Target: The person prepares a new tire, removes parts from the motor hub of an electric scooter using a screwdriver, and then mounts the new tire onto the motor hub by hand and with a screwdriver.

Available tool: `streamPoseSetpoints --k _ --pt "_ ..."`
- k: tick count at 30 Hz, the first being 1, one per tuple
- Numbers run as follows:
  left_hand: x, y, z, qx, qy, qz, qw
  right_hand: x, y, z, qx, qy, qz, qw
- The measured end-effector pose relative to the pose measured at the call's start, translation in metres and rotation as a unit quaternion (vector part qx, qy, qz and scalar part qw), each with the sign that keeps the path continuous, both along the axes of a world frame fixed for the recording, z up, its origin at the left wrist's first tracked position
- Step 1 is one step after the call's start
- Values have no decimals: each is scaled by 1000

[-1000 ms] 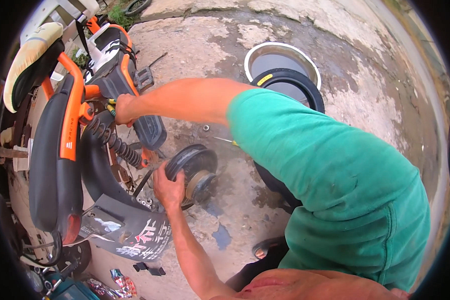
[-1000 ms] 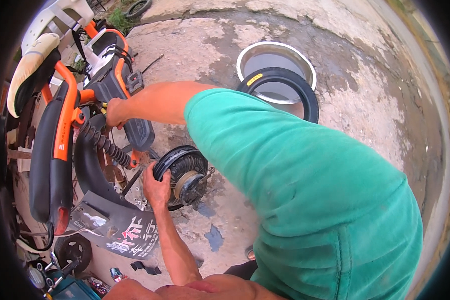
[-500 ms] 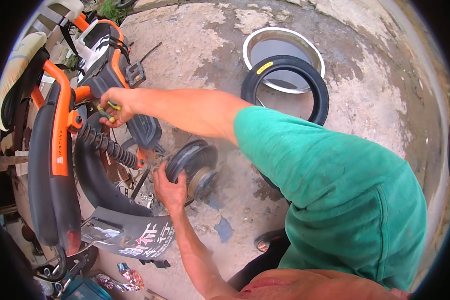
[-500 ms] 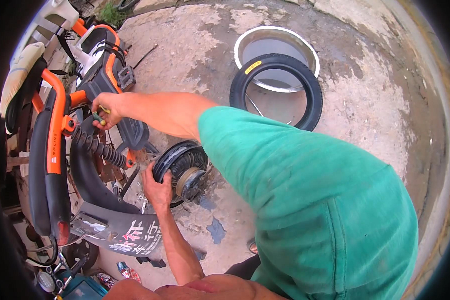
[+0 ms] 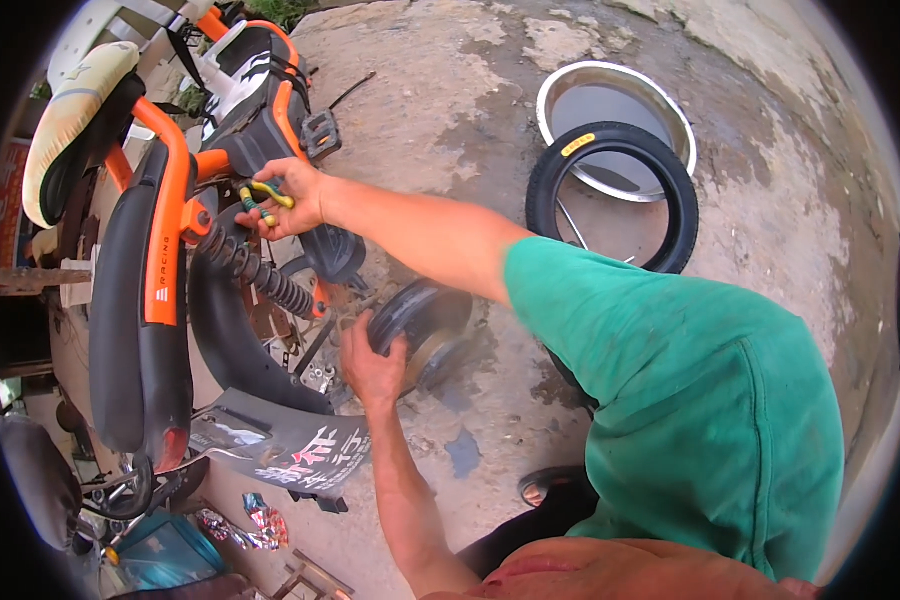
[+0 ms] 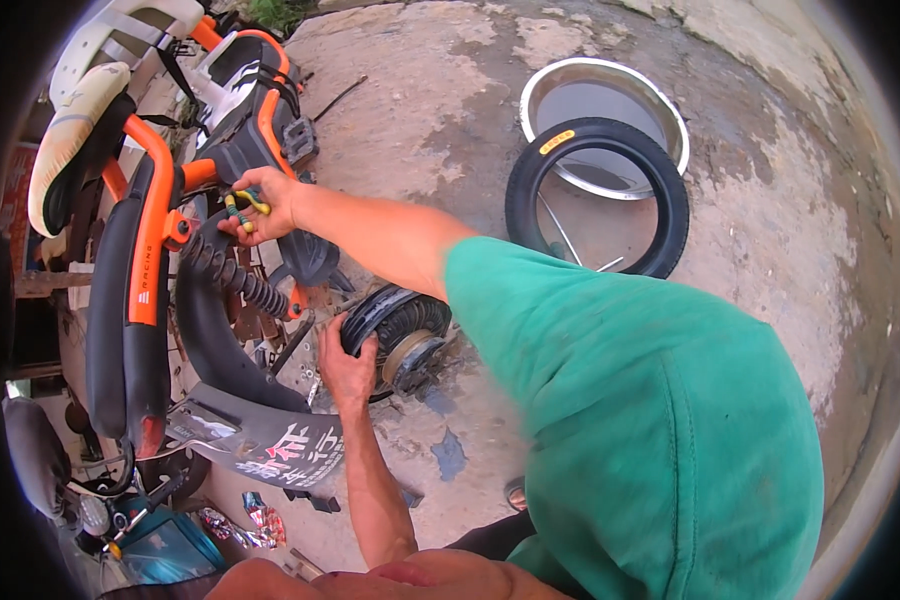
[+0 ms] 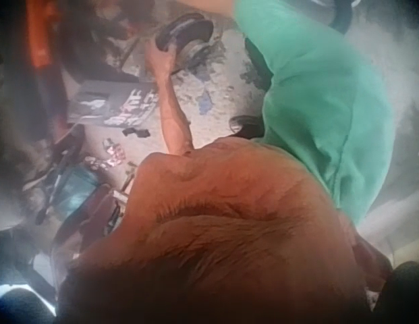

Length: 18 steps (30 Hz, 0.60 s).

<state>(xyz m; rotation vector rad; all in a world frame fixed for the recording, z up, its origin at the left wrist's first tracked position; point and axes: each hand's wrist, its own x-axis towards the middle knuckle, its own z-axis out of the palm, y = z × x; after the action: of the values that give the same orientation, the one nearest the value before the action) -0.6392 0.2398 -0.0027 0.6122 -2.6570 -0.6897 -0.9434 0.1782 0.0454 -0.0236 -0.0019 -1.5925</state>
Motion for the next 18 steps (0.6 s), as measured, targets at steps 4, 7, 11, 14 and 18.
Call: streamPoseSetpoints --k 4,7,11,14,18 --pt "-3 -5 -7 -14 -6 0 1000 13 -1 -13 -91 -138 -8 986" --pt "1 -3 -6 15 -26 25 999 29 -3 -23 -132 -174 -22 976" --pt "-2 -5 -6 -3 -18 10 1000 17 -17 -28 -155 -179 14 971" --pt "3 -8 -9 -4 -20 11 1000 16 -26 -16 -85 -116 7 990" --pt "0 -11 -11 -12 -13 -3 1000 1 -35 7 189 179 24 965"
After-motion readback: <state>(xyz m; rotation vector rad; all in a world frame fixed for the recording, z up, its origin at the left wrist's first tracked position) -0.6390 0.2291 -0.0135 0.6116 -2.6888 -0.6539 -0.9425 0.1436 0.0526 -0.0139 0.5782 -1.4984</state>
